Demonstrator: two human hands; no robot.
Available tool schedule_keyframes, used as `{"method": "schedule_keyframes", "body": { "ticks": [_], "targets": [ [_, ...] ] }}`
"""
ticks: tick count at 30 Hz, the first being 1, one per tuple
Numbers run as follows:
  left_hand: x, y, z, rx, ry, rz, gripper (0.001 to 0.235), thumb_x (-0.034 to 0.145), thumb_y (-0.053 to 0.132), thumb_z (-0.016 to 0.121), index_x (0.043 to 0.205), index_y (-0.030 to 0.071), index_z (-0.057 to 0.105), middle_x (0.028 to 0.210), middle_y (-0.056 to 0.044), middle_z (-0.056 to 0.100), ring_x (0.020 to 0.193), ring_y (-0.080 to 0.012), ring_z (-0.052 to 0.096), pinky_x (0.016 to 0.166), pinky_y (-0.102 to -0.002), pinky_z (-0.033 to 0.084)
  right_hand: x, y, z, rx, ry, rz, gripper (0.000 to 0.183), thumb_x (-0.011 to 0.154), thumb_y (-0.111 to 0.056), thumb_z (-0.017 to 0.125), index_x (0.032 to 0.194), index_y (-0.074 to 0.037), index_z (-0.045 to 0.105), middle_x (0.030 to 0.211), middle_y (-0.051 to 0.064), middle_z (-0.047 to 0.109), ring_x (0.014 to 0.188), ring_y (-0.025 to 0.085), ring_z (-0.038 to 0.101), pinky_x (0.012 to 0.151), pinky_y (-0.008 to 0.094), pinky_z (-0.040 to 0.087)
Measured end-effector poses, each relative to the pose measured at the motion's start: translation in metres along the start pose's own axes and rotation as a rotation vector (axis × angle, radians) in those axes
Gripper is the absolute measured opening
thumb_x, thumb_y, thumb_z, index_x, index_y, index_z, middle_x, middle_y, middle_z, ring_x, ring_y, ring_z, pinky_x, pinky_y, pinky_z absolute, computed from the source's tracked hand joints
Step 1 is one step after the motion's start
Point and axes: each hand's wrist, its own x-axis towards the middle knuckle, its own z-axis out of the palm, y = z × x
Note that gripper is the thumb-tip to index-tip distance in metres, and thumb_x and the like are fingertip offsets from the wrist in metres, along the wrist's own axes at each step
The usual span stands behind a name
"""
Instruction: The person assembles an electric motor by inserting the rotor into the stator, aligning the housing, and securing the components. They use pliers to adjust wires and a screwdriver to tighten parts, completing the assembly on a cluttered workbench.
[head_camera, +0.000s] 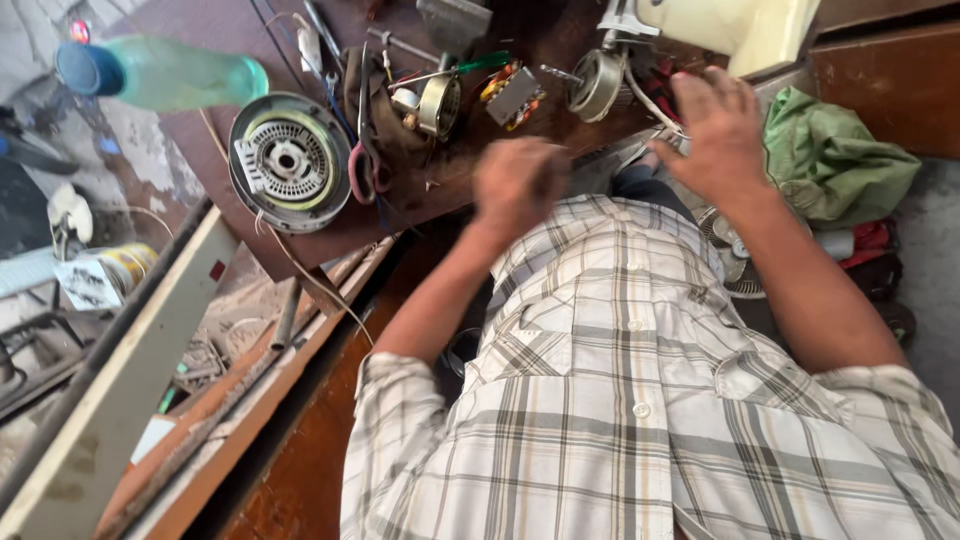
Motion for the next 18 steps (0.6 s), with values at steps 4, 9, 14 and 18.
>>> {"method": "schedule_keyframes", "body": {
  "ticks": [4,9,14,18],
  "targets": [
    [0.005,0.033,0.089,-0.243,-0.421,-0.043,0.052,0.087,0.007,0.072,0.136,0.004,0.056,0.137,-0.019,0.06,0.107,-0.0347,0.067,0.091,-0.043,0.056,-0.028,-0.005,0.017,0.124,-0.243,0.185,0.027,0.107,-0.021,0.071,0.129,-0.006,0.072,0.103,0.015,0.071,0.095,0.034,0.07,0.093,0.049,0.052],
    [0.006,0.026,0.153,-0.315,-0.542,0.048,0.072,0.074,-0.004,0.064,0.144,0.004,0.05,0.143,-0.02,0.058,0.12,-0.0366,0.064,0.099,-0.042,0.054,-0.074,0.008,0.024,0.455,-0.131,0.426,0.012,0.102,-0.009,0.073,0.111,-0.001,0.076,0.098,0.018,0.071,0.085,0.032,0.07,0.076,0.042,0.055],
    [0.009,0.013,0.163,-0.501,-0.548,-0.057,0.053,0.083,0.006,0.077,0.134,0.01,0.06,0.127,-0.009,0.069,0.113,-0.032,0.07,0.094,-0.038,0.059,-0.076,0.03,0.031,1.52,-0.048,1.021,0.014,0.1,-0.005,0.072,0.113,0.001,0.074,0.098,0.009,0.074,0.08,0.02,0.069,0.074,0.034,0.059],
    [0.026,0.021,0.151,-0.543,-0.437,-0.08,0.032,0.089,0.008,0.078,0.12,0.01,0.07,0.118,-0.007,0.071,0.101,-0.0276,0.075,0.084,-0.034,0.062,-0.077,0.042,0.007,1.733,-0.05,1.015,0.022,0.099,-0.008,0.072,0.119,0.002,0.071,0.103,0.009,0.074,0.082,0.02,0.07,0.075,0.033,0.059]
  ]
}}
